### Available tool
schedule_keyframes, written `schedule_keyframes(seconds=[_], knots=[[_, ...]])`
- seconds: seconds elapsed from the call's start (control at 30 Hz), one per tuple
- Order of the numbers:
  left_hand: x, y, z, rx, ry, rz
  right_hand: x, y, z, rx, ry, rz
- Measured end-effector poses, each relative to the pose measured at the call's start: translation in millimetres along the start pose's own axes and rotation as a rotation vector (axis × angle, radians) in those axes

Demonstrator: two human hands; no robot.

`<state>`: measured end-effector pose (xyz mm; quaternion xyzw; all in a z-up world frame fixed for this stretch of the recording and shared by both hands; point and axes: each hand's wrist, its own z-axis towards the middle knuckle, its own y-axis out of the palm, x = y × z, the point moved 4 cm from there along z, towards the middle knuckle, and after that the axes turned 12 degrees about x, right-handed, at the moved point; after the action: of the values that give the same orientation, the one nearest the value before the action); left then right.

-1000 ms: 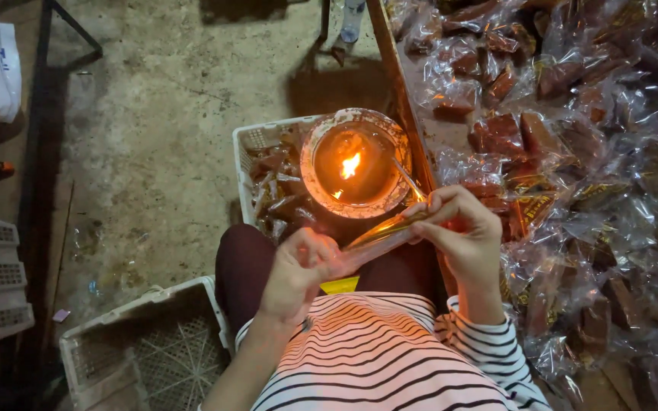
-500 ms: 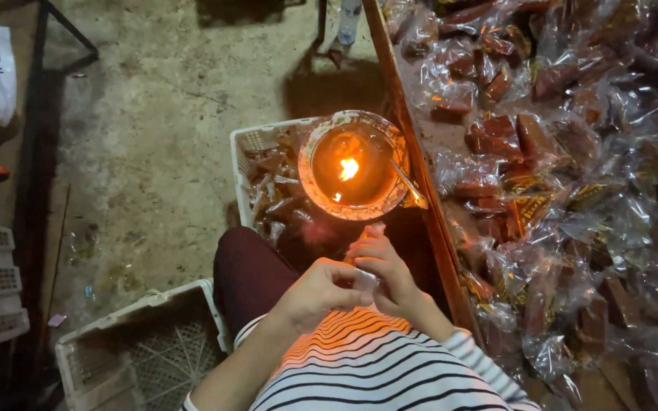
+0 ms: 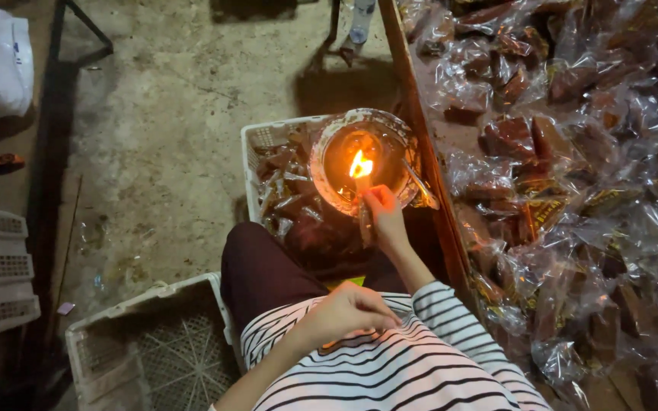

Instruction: Sealing small plastic bags containing food items by carefully passing the open edges over a candle flame to melt and join them.

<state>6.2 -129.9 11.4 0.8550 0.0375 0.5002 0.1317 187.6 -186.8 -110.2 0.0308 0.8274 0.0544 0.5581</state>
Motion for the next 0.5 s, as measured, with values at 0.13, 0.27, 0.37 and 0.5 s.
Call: schedule_keyframes(seconds=[0.13, 0.27, 0.37, 0.5], knots=[[-36.6, -5.9, 31.2, 0.062, -0.107, -0.248, 2.1, -0.6, 19.9, 0.048, -0.014, -0.144], [-83.6, -6.6, 60.5, 0.104, -0.291, -0.640, 19.3, -7.5, 36.6, 0.106, -0.082, -0.202], [-126.8, -13.8, 97.4, 0.178, -0.331, -0.942, 4.5, 1.0, 12.6, 0.093, 0.042, -0.056], [-107.3, -33.3, 125.1, 0.307, -0.189, -1.199, 1.5, -8.3, -8.3, 0.073, -0.033, -0.014]])
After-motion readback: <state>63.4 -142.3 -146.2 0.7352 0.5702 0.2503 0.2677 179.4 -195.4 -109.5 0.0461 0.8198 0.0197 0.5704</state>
